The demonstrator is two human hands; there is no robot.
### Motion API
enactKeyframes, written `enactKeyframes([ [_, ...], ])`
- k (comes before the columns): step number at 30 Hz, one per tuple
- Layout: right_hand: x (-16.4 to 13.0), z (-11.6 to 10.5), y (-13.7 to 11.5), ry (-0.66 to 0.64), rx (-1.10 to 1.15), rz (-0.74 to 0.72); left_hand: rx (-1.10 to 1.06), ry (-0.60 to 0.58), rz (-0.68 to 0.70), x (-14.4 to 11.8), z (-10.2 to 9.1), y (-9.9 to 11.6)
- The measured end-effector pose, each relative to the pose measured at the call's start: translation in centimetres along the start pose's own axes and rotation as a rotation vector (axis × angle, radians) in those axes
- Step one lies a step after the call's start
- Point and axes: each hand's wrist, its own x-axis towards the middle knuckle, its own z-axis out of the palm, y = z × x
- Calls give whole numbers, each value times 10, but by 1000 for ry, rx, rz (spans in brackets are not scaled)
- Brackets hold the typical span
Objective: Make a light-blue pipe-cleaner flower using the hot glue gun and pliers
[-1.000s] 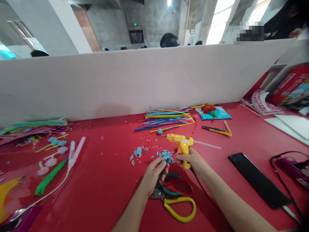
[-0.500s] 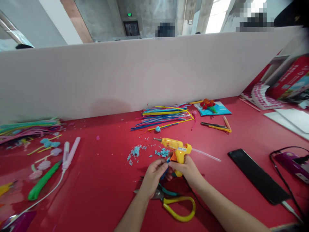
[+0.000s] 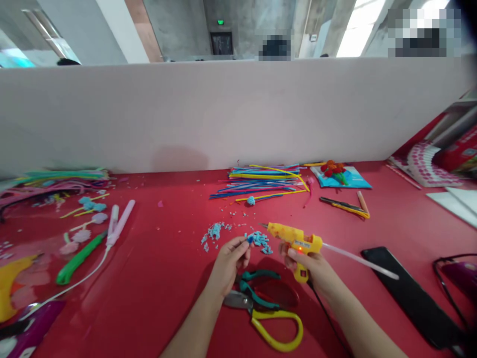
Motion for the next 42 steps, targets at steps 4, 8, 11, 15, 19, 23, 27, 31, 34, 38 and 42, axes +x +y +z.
enactKeyframes([
  [4,-4,6,7,-28,-116,-17,1,34,30,1,1,-1],
  [8,-8,6,13,-17,-183,-27,9,71,45,1,-2,-1],
  [11,-11,5,14,-2,-203,-22,25,85,48,2,-2,0],
  [15,-12,9,13,20,-202,-15,59,84,52,4,-3,1],
  [19,-10,13,9,70,-176,-18,121,64,62,3,-3,1],
  [23,-4,18,6,152,-122,-2,234,-5,65,-2,2,-2],
  [27,1,24,9,190,-61,47,332,-95,46,-10,12,-6],
  [31,1,25,12,238,-39,56,376,-139,33,-15,19,-8],
  [34,0,25,12,238,-41,47,377,-141,30,-16,20,-9],
  [38,0,25,8,215,-50,41,339,-151,20,-14,19,-11],
  [42,0,28,2,203,-68,41,265,-168,-2,-12,20,-12],
])
